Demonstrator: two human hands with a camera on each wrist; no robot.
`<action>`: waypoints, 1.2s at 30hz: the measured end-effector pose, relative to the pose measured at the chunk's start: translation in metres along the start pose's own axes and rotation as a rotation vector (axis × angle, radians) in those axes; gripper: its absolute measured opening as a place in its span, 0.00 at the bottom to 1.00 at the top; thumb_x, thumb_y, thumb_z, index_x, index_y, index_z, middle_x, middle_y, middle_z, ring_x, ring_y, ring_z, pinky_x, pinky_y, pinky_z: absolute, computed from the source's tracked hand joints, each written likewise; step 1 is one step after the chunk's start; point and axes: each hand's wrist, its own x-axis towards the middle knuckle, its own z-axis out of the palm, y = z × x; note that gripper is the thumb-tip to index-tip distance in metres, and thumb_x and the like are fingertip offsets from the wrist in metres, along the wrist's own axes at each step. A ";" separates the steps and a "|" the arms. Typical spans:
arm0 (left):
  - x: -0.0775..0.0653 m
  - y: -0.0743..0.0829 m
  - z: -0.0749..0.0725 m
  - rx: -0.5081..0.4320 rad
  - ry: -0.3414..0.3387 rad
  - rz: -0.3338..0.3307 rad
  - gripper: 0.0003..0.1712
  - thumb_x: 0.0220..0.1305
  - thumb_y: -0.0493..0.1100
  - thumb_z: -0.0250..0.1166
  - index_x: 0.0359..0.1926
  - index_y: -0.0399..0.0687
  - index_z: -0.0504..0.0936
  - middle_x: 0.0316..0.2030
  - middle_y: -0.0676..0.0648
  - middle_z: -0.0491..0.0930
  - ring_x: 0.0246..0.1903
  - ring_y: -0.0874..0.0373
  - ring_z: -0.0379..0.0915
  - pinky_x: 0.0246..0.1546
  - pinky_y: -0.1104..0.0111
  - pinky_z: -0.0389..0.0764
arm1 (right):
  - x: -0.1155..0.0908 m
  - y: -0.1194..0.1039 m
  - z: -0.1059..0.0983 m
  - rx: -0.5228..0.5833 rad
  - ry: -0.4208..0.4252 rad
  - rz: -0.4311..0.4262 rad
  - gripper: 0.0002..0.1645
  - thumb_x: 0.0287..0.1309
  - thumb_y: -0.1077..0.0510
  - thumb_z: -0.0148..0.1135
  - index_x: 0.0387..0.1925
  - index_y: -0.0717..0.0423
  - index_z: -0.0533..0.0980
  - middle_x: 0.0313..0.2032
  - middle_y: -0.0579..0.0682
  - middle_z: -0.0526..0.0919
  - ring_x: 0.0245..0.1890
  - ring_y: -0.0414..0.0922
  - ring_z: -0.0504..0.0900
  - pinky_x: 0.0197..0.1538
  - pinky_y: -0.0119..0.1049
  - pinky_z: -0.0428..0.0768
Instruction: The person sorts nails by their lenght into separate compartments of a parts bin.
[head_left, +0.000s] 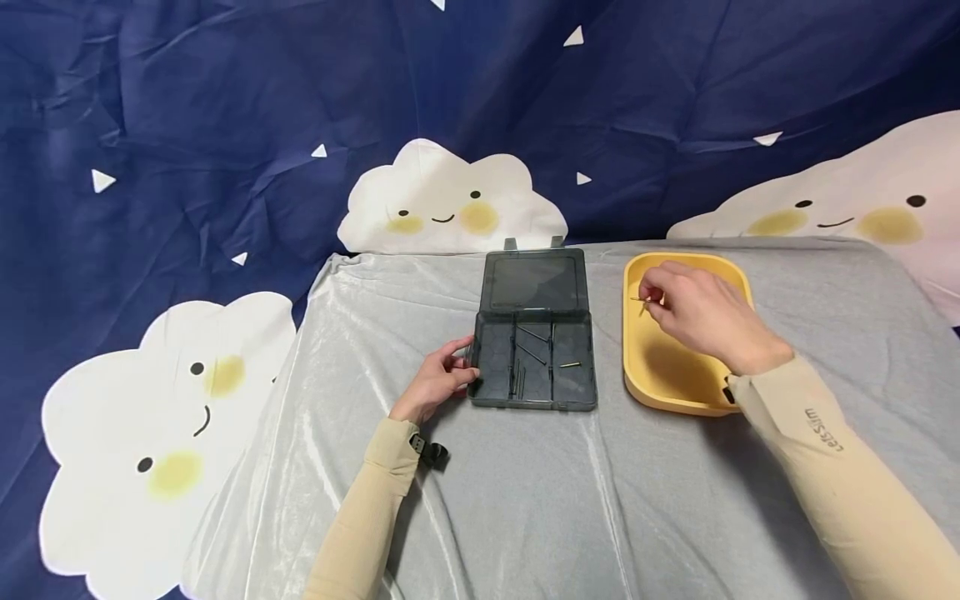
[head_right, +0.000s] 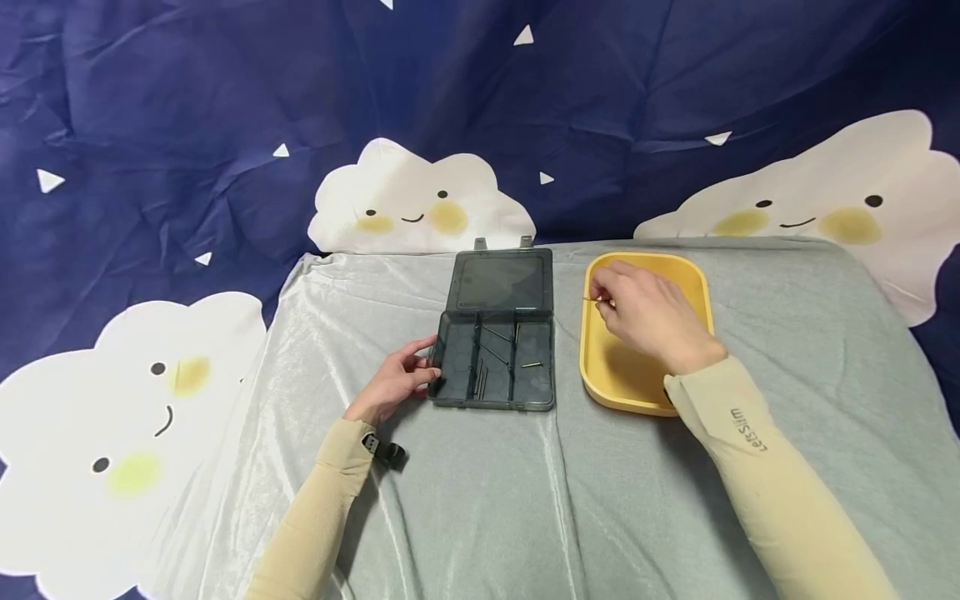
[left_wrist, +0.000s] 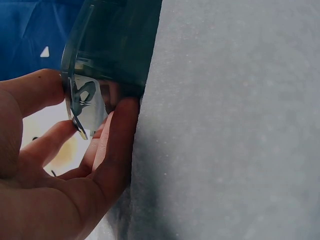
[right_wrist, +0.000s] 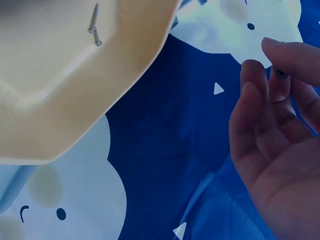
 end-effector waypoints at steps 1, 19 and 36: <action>0.000 0.000 0.000 0.001 0.000 0.000 0.39 0.58 0.29 0.65 0.69 0.53 0.67 0.34 0.49 0.74 0.31 0.62 0.72 0.31 0.73 0.76 | 0.000 -0.001 0.000 0.002 0.003 -0.003 0.07 0.53 0.66 0.60 0.29 0.50 0.76 0.29 0.46 0.78 0.27 0.43 0.74 0.31 0.39 0.70; 0.000 0.003 -0.002 0.013 -0.005 -0.007 0.38 0.58 0.29 0.65 0.68 0.55 0.69 0.34 0.50 0.69 0.32 0.61 0.67 0.30 0.74 0.74 | 0.001 -0.026 0.012 0.155 0.125 -0.121 0.07 0.50 0.72 0.61 0.28 0.58 0.77 0.27 0.49 0.77 0.29 0.44 0.73 0.35 0.39 0.73; 0.000 0.000 -0.002 0.016 -0.002 0.006 0.39 0.58 0.29 0.65 0.69 0.53 0.67 0.34 0.49 0.72 0.31 0.62 0.69 0.30 0.73 0.75 | -0.007 -0.045 0.030 0.184 0.093 -0.119 0.05 0.53 0.67 0.65 0.31 0.55 0.80 0.32 0.47 0.76 0.33 0.44 0.78 0.39 0.40 0.77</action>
